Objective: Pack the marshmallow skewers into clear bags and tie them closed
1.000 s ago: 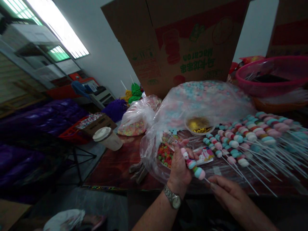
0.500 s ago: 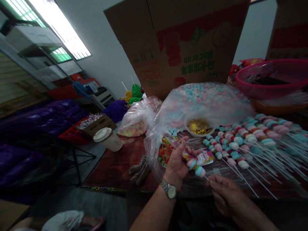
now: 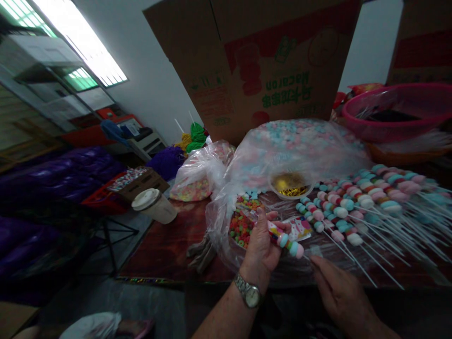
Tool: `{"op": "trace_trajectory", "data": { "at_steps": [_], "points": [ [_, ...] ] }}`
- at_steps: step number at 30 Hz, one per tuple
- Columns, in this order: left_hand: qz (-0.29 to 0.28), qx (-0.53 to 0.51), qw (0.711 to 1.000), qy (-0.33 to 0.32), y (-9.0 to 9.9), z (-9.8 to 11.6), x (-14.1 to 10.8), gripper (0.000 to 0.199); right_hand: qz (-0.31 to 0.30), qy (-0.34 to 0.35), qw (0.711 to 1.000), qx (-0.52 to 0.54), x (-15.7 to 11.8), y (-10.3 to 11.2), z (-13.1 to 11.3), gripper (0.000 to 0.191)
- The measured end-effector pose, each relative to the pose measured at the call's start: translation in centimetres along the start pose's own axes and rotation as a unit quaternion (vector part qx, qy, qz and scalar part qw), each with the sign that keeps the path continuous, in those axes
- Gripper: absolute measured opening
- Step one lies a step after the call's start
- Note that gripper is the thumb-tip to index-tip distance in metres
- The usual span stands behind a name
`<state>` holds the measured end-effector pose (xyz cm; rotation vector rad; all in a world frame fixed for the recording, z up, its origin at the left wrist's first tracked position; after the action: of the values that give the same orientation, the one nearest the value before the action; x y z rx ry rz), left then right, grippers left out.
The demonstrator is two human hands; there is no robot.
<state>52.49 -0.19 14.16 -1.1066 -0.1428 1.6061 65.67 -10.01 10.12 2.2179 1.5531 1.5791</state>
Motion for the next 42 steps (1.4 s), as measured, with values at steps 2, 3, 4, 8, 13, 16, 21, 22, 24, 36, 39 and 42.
{"op": "trace_trajectory", "data": {
  "at_steps": [2,3,4,8,13,16,21,22,24,36,39,42],
  "points": [
    [-0.014,0.017,1.000,-0.006,-0.1,-0.4,-0.2,0.042,-0.072,-0.147,0.980,0.115,0.4,0.0,-0.2,0.021],
    [-0.018,0.020,1.000,-0.007,-0.1,-0.8,-0.3,0.042,-0.111,-0.220,0.954,0.169,0.5,-0.1,-0.3,0.022],
    [-0.019,0.018,1.000,-0.008,-0.1,-1.1,-0.4,0.042,-0.141,-0.283,0.924,0.214,0.4,-0.2,-0.3,0.026],
    [-0.024,0.016,1.000,-0.010,0.4,-2.0,-0.1,0.045,-0.141,-0.442,0.814,0.350,-0.2,-1.3,0.2,0.035],
    [-0.111,0.011,0.994,-0.002,0.7,0.5,0.6,0.039,-0.171,-0.549,0.647,0.500,-1.5,-2.2,0.7,0.038],
    [-0.112,0.005,0.994,-0.002,0.2,1.6,0.6,0.027,-0.210,-0.531,0.660,0.488,-1.3,-1.8,0.6,0.037],
    [-0.013,-0.031,0.998,0.048,-0.3,0.8,0.0,0.019,-0.066,-0.213,0.967,0.123,-0.5,-0.3,1.3,0.022],
    [-0.003,-0.039,0.998,0.053,-0.3,0.6,-0.1,0.023,-0.024,-0.124,0.991,0.038,-0.7,-0.1,1.4,0.021],
    [0.013,-0.048,0.997,0.052,-0.2,0.3,-0.1,0.026,0.020,0.007,0.996,-0.087,-1.2,0.0,1.4,0.023],
    [0.009,0.031,0.999,0.002,0.6,-3.3,-0.9,0.045,-0.127,-0.447,0.807,0.364,-1.4,-3.0,-1.0,0.034],
    [-0.062,0.059,0.994,0.062,1.3,-3.5,-0.6,0.050,-0.118,-0.549,0.694,0.450,-1.7,-3.2,-0.6,0.041],
    [-0.091,0.021,0.994,0.047,1.4,-2.1,0.0,0.039,-0.151,-0.556,0.677,0.457,-1.5,-3.0,-0.5,0.044]
  ]
}}
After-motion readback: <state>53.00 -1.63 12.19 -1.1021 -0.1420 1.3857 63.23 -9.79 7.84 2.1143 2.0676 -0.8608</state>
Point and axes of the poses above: each hand's wrist, its own x-axis towards the middle knuckle, its own y-axis out of the back of the hand, z = x × y, the point moved 2 cm from there along x, towards the middle knuckle, and after that the axes turned 7 degrees about z, right-handed, at the moved point
